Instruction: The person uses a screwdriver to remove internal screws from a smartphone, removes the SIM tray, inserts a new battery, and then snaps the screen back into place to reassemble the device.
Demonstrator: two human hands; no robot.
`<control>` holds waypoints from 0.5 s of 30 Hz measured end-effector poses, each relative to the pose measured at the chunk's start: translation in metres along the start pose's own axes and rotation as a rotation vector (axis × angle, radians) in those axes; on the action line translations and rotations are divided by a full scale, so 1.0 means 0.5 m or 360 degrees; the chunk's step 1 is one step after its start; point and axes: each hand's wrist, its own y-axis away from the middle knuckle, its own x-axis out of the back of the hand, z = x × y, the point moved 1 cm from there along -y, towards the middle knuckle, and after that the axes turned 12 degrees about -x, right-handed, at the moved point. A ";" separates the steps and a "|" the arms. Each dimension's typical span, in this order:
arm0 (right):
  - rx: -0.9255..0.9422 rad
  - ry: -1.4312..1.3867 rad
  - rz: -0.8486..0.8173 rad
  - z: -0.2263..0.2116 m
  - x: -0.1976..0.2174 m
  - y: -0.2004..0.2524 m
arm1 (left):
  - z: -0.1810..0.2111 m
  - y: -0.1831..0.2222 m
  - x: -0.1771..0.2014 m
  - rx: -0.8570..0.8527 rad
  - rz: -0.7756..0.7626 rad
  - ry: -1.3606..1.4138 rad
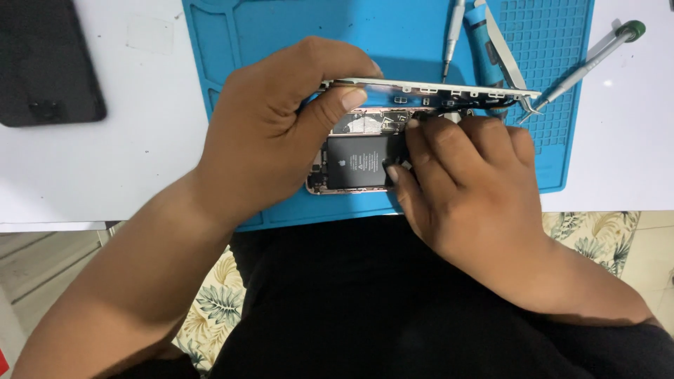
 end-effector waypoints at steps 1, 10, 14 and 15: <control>-0.0018 -0.0067 -0.0025 0.000 -0.002 0.002 | 0.001 0.000 0.001 -0.0003 0.0002 0.0022; -0.0186 -0.0812 0.0642 0.119 -0.034 0.044 | 0.001 0.008 0.002 0.0005 0.0013 0.0079; -0.0257 -0.1023 0.0158 0.106 -0.011 0.010 | 0.004 0.016 0.003 0.0056 0.0009 0.0091; -0.0311 -0.1109 0.0123 0.105 -0.014 0.008 | 0.006 0.018 0.004 0.0072 0.0020 0.0120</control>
